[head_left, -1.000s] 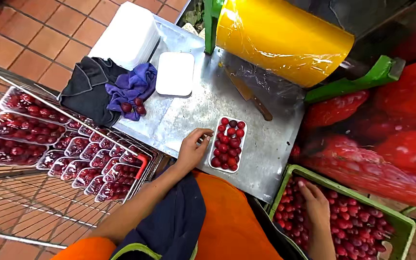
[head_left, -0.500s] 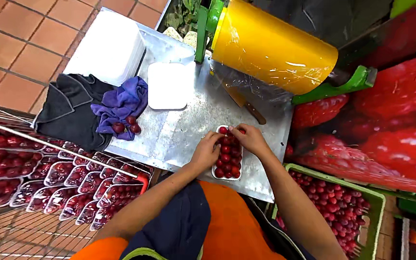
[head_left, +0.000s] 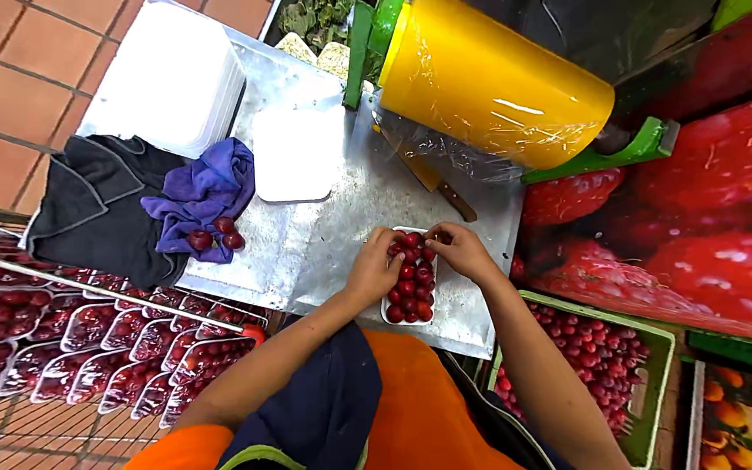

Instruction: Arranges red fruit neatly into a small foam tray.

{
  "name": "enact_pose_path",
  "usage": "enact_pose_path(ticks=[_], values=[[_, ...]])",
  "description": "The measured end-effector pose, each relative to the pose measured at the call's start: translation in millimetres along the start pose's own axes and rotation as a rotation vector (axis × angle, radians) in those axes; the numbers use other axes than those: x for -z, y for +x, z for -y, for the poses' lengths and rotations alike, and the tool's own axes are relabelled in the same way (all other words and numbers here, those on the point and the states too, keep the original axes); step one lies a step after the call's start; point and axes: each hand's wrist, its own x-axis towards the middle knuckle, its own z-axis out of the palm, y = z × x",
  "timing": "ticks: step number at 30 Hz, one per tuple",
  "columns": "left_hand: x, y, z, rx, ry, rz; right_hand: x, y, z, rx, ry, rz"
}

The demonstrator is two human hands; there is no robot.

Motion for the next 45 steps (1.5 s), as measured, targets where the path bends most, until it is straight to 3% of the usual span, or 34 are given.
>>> enact_pose_path(ticks=[3, 10, 15, 19, 21, 23, 25, 27, 30, 35, 38, 41, 45], values=[[1.8, 3.1, 1.9, -0.053, 0.007, 0.013, 9.1, -13.2, -7.2, -0.066, 0.008, 0.061], [-3.1, -1.0, -1.7, -0.058, 0.098, 0.025, -12.3, -39.5, -3.3, 0.084, -0.08, 0.01], [-8.2, -2.1, -16.7, -0.216, 0.377, -0.003, -1.7, -81.1, -31.1, 0.095, 0.004, -0.149], [-16.9, -1.1, -31.2, -0.328, 0.475, 0.014, 7.8, -151.7, -104.9, 0.02, 0.33, -0.453], [-19.3, -8.3, -35.7, -0.329, 0.435, -0.005, 8.1, -194.8, -165.4, -0.208, 0.374, -0.719], [-18.5, -24.7, -36.5, -0.285, 0.38, -0.041, -1.0, -231.2, -234.5, -0.524, 0.245, -0.879], [-18.3, -42.5, -40.0, -0.245, 0.311, -0.094, -17.2, -248.0, -285.7, -0.658, 0.135, -0.87], [-26.5, -57.5, -42.3, -0.212, 0.263, -0.138, -23.5, -238.0, -306.1, -0.566, 0.046, -0.822], [-46.0, -76.1, -46.6, -0.182, 0.225, -0.096, -25.4, -195.5, -304.5, -0.431, 0.027, -0.716], [-68.7, -82.6, -58.3, -0.215, 0.214, 0.023, -27.9, -136.6, -294.5, -0.546, 0.081, -0.603], [-60.6, -86.3, -63.5, -0.193, 0.192, -0.077, -22.7, -139.6, -295.5, -0.486, 0.355, -0.647], [-52.3, -91.1, -60.0, -0.103, 0.16, -0.215, -21.1, -139.1, -291.4, -0.516, 0.592, -0.534], [-51.8, -89.2, -57.9, -0.059, 0.085, -0.266, -16.7, -131.7, -277.5, -0.595, 0.485, -0.456]])
